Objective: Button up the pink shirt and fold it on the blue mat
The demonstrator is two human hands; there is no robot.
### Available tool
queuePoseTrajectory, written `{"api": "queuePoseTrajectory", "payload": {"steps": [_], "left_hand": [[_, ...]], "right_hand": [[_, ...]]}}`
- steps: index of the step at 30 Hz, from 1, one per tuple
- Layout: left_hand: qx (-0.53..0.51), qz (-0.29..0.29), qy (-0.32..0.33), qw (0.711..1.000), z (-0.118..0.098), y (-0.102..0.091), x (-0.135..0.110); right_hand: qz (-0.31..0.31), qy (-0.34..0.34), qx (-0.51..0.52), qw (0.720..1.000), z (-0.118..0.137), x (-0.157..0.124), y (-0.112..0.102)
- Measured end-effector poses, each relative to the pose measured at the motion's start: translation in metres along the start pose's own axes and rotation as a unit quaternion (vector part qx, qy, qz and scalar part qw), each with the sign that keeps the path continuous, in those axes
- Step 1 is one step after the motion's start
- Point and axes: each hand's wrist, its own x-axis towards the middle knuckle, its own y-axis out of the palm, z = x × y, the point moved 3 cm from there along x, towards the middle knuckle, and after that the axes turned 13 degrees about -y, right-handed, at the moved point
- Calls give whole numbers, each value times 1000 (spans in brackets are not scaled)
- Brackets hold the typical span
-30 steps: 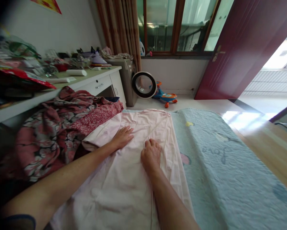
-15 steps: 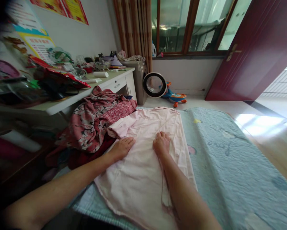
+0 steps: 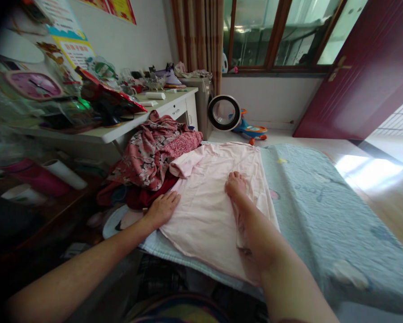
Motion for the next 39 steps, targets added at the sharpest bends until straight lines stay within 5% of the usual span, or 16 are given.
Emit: {"api": "queuePoseTrajectory", "payload": {"steps": [9,16,21,25,31,34,37,39], "left_hand": [[11,-10,4,1000,-1,-7,-17],[6,25,-4,1000,-3,-11,-26],[-105,18,-40,994,1,-16,-2],[-263,-35,-168,949,6,-24,42],[-421,-18,-323,847,2,-16,98],[-407,-59,-261,873,-16,-22,101],[-339,-103,-118,927,-50,-36,85],[-295,-83,-16,952,-75,-41,69]], "right_hand": [[37,-81,4,996,-19,-20,-17],[29,-71,-13,997,-12,-102,-11],[43,-129,27,990,1,-150,-18],[54,-134,73,987,5,-157,-36],[7,-147,177,973,14,-137,-51],[-16,-148,246,958,20,-120,-50],[-21,-106,329,938,25,-99,-42],[-23,-60,390,919,26,-84,-34]]}}
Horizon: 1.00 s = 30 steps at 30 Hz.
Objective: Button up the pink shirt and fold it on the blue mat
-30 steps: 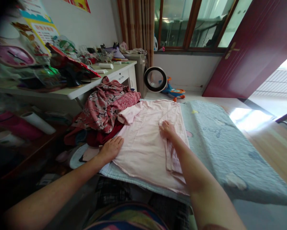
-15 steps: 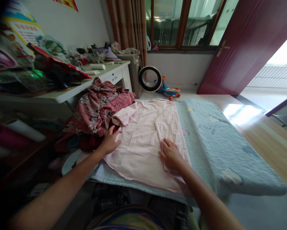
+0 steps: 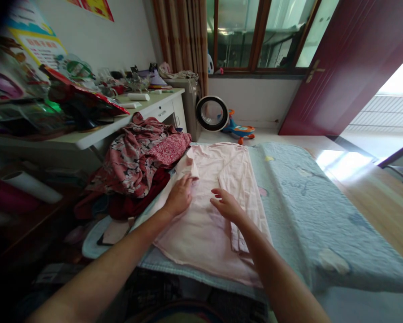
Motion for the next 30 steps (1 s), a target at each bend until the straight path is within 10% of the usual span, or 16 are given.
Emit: {"api": "queuePoseTrajectory", "payload": {"steps": [5,13,19,30], "left_hand": [[14,92,149,984,-20,10,-36],[195,36,-140,970,48,-29,-47],[282,77,-226,929,64,-37,-58],[218,122,-274,929,74,-42,-38]], "right_hand": [[-62,50,-16,997,-13,28,12],[-15,-146,-195,970,10,50,42],[55,-143,-229,961,2,62,63],[-225,-10,-84,971,-38,56,-18]]}}
